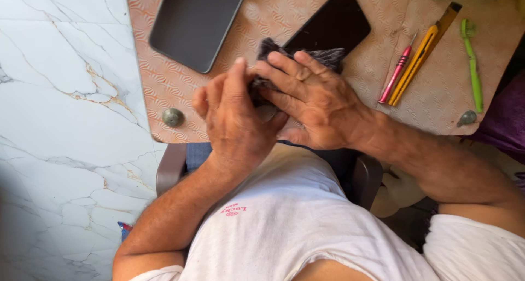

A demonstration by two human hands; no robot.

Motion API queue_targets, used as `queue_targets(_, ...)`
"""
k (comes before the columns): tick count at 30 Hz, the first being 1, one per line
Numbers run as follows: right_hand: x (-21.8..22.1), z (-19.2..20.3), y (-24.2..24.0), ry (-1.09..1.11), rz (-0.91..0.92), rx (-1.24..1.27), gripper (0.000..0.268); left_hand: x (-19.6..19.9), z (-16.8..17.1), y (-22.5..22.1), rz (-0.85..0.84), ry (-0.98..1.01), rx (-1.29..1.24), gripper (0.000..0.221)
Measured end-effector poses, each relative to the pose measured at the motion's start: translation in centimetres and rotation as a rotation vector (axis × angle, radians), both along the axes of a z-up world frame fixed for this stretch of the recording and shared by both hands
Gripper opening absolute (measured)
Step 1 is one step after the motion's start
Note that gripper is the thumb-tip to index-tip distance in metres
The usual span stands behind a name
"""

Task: The person cleans a mobile phone by hand using liquid from a bottle, a toothbrush, and a cloth. They scrub the surface with the toothbrush and wipe it dry with the cloth.

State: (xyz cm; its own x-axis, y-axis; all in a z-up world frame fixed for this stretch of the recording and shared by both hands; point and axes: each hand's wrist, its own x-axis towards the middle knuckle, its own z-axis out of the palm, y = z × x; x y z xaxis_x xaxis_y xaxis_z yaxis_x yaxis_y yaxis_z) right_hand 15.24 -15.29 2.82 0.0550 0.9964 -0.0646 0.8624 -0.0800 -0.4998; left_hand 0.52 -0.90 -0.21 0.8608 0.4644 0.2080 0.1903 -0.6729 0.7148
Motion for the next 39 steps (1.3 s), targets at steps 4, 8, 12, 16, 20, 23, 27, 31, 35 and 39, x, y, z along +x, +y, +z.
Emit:
queue_targets(4, -0.5, 0.3, -1.7, 0.012, -0.01, -0.068, 0.073, -0.1, 0.3, 0.1, -0.013, 0.008, -0.009, 0.106)
queue_targets(8, -0.7, 1.0, -3.4, -0.022, -0.07, -0.121, 0.088, -0.2, 0.2, 0.6, -0.06, 0.001, -0.024, 0.11)
queue_targets(12, -1.6, -0.7, -1.7, -0.155, -0.049, -0.166, 0.101, -0.2, 0.1, 0.3, -0.047, 0.004, -0.004, 0.109)
queue_targets(16, -0.9, -1.5, -0.8, -0.199, -0.069, -0.172, 0.113, 0.2, 0.1, 0.0, -0.015, 0.014, 0.01, 0.112)
queue_targets(20, 3.3, -2.5, -1.7, -0.256, -0.218, -0.088, 0.108, -0.1, 0.4, 0.3, -0.065, 0.022, -0.007, 0.115)
queue_targets(23, 5.3, -2.7, -2.3, -0.266, -0.298, -0.022, 0.104, -0.1, 0.3, 0.2, -0.071, 0.024, -0.018, 0.115)
queue_targets(27, 0.1, -2.1, -2.3, -0.136, -0.125, -0.124, 0.109, 0.0, 0.1, 0.1, -0.055, 0.056, -0.031, 0.116)
queue_targets(31, 1.6, -2.1, -2.6, -0.201, -0.145, -0.239, 0.118, -0.1, 0.1, 0.3, -0.065, 0.05, -0.013, 0.116)
queue_targets(35, 4.8, -2.4, -2.5, -0.262, -0.298, -0.078, 0.113, -0.1, 0.2, 0.3, -0.069, 0.032, -0.027, 0.114)
queue_targets(39, 0.3, -1.6, -1.6, -0.208, -0.144, -0.166, 0.118, 0.0, -0.2, 0.2, -0.078, 0.023, -0.026, 0.115)
